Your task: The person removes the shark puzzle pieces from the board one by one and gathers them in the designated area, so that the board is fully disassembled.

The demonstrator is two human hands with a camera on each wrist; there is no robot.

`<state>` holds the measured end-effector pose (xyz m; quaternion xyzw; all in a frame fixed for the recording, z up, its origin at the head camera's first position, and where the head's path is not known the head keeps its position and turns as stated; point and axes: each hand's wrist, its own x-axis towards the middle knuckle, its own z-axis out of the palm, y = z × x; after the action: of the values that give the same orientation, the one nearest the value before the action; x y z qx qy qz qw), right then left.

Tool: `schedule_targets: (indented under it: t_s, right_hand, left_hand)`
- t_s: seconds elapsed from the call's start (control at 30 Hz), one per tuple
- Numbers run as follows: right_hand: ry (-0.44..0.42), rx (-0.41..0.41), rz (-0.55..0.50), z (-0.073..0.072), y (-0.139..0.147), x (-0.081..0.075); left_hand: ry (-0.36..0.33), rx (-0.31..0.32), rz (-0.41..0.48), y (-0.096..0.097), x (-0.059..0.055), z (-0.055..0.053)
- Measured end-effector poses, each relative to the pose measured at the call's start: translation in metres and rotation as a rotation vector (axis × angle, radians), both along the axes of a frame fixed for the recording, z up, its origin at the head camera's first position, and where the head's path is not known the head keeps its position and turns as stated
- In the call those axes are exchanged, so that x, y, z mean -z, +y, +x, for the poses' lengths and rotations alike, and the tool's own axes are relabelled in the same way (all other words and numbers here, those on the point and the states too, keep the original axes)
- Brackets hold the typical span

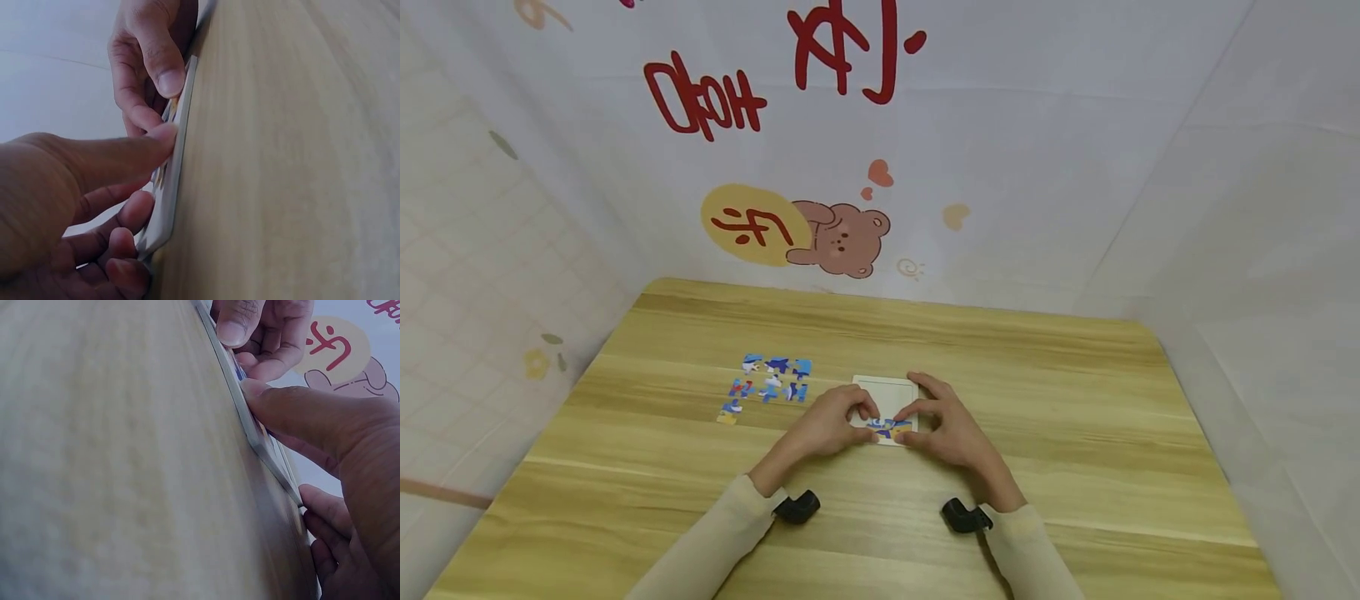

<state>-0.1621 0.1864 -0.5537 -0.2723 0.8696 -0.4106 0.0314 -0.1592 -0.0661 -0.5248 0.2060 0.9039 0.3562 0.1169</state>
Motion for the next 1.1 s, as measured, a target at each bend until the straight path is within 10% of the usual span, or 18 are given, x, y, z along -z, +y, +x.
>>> schedule_targets:
  t_s: [0.67,1.1]
  right_hand:
    - [-0.003,0.013,0.003,0.003,0.000,0.001]
    - [-0.007,0.017,0.007,0.003,-0.002,-0.003]
  left_hand:
    - [-0.128,0.004,0.265,0.001,0.001,0.003]
    - [-0.122,-0.010,0.288,-0.022,-0.010,-0.002]
